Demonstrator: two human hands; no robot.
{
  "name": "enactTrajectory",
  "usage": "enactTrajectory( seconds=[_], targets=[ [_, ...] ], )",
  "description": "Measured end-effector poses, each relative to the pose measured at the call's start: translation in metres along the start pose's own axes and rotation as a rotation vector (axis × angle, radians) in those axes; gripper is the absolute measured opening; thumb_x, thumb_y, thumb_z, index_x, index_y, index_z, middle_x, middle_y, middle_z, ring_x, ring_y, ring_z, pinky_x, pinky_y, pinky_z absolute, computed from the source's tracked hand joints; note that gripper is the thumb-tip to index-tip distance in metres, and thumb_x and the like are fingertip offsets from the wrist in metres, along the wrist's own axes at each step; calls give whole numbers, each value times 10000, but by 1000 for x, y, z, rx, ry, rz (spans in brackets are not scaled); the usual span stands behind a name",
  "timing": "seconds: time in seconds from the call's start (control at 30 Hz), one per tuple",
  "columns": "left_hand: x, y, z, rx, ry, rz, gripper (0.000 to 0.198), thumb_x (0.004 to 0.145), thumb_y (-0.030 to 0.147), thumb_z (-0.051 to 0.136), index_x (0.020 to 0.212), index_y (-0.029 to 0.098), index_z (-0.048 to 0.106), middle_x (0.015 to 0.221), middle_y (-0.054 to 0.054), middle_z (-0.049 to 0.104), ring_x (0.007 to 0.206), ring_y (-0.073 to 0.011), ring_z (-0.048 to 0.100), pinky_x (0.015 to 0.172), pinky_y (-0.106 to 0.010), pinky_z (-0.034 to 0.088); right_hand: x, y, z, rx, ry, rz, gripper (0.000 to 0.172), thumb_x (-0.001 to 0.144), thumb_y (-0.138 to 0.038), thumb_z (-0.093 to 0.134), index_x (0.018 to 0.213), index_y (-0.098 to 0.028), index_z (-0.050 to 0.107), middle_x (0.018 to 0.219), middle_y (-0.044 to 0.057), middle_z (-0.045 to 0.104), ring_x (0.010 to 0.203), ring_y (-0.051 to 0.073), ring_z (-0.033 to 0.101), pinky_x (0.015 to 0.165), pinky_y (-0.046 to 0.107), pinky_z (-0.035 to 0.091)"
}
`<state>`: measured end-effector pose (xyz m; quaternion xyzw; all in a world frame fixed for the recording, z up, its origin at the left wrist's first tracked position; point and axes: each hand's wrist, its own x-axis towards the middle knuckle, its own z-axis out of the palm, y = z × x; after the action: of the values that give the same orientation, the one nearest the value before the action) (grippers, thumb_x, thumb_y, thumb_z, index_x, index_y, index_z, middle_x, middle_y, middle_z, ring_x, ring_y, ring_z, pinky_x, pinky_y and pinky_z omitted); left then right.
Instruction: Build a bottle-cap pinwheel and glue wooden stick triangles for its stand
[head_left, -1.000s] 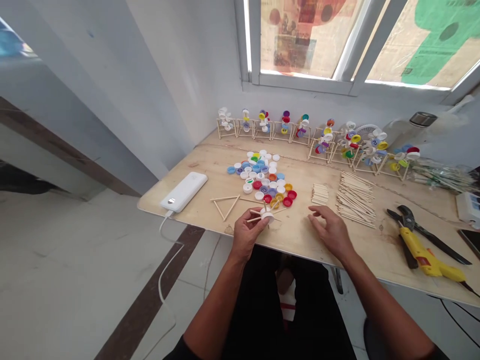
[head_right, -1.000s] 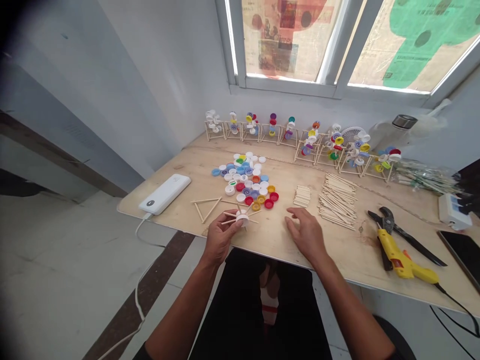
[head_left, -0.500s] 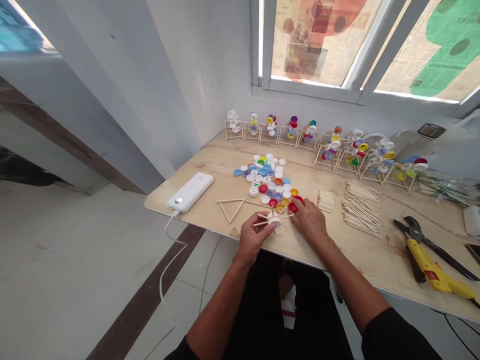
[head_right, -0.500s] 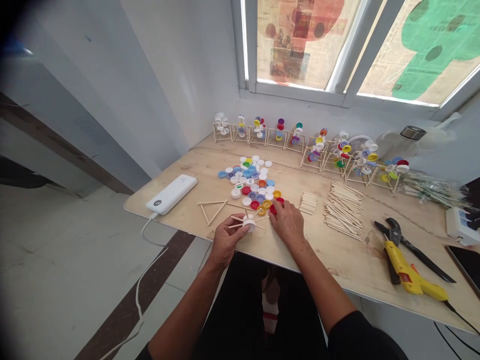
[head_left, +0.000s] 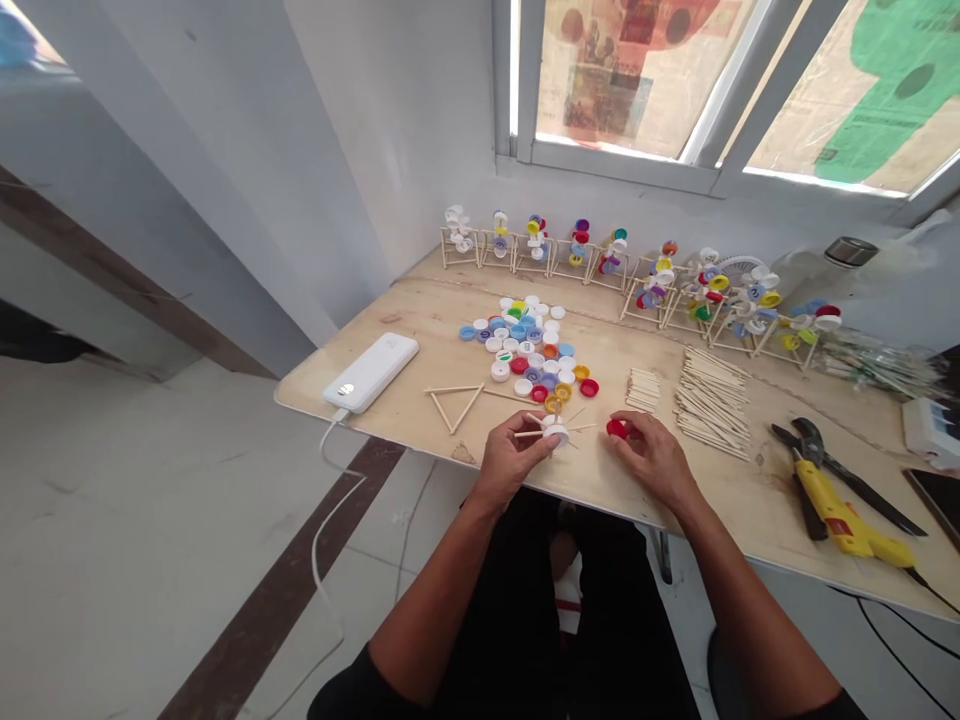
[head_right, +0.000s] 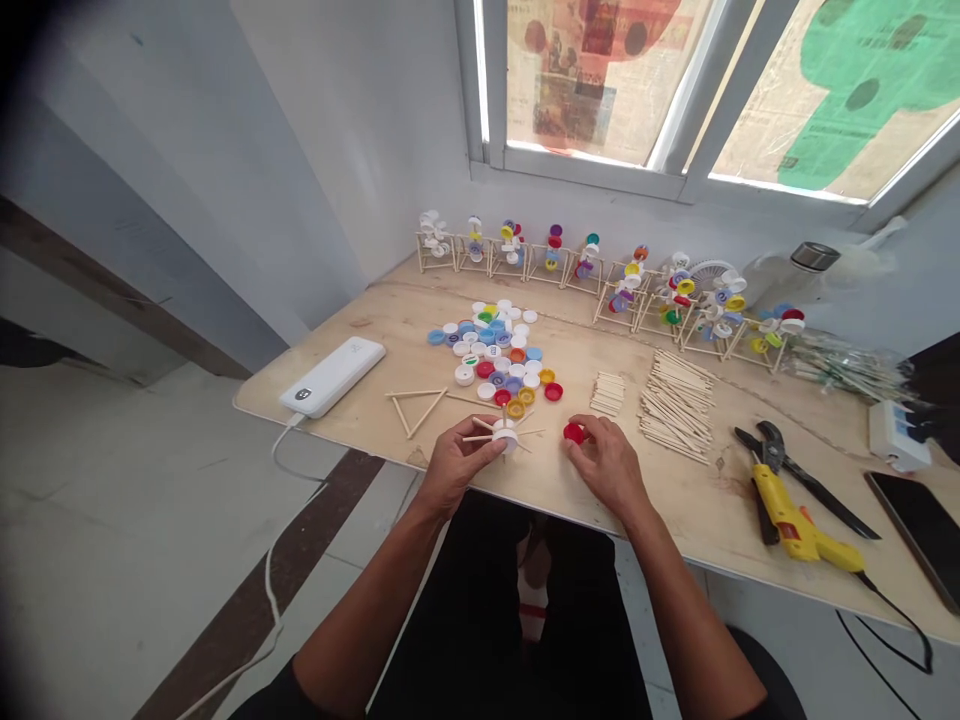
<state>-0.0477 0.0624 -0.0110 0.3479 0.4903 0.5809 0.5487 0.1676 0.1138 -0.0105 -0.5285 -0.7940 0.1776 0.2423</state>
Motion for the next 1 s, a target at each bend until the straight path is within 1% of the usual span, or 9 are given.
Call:
enactTrajectory(
  seconds=[0.1,0.2,0.33,0.4,0.47,0.57,0.73,0.87,1.0],
  targets=[
    [1,-4,7,17,-53,-3,373,557,357,806,840,168,652,762,-8,664,755,-175,647,718,-274,487,-14,5,-10,147,17,29,294,809,-349,522,1061,-218,600,1021,64,641,856,190,592,793,349,484],
    [1,-8,13,14,-98,-13,384,562,363,802,861,169,657,782,-13,670,775,-186,652,743,-291,489,-26,6,-16,257,5,100,298,804,-343,543,1069,-216,598,996,52,638,851,181,585,803,342,477],
    [2,-11,18,48,-111,-4,366,571,372,794,840,166,656,838,-32,678,795,-191,651,750,-292,493,-36,7,-18,402,30,213,301,795,-350,570,1057,-204,601,977,56,642,847,181,581,796,339,472],
    [2,-11,19,75,-105,3,344,573,379,789,799,160,651,898,-48,679,797,-188,649,742,-286,496,-38,7,-19,454,58,230,304,789,-350,580,1054,-203,601,1006,61,641,863,183,577,798,340,470],
    [3,-11,20,94,-100,8,326,572,384,787,752,155,640,972,-61,673,791,-181,648,733,-280,497,-38,4,-20,470,74,213,309,786,-350,585,1059,-207,600,1011,59,637,856,180,570,790,338,471],
    [2,-11,20,109,-96,12,317,571,385,784,715,149,630,1050,-72,658,784,-173,645,725,-276,497,-35,-6,-23,420,84,145,285,789,-342,583,1041,-210,602,977,51,633,842,177,562,787,337,469],
    [2,-12,20,113,-109,20,303,598,371,774,756,156,632,1010,-61,663,793,-164,636,741,-271,491,-32,-22,-26,267,95,10,229,793,-306,573,1003,-217,592,954,46,635,854,185,560,798,349,468],
    [2,-13,18,122,-113,26,308,591,379,775,738,155,623,1003,-68,665,792,-176,638,732,-283,498,-30,-25,-27,204,102,-54,249,792,-293,573,1028,-218,582,987,55,641,882,197,571,808,362,475],
    [2,-14,17,125,-114,27,323,578,388,777,750,153,636,1008,-80,671,814,-193,642,750,-305,504,-26,-26,-27,179,65,-114,264,798,-277,562,1054,-215,584,1032,70,641,954,210,571,858,378,467]
  ],
)
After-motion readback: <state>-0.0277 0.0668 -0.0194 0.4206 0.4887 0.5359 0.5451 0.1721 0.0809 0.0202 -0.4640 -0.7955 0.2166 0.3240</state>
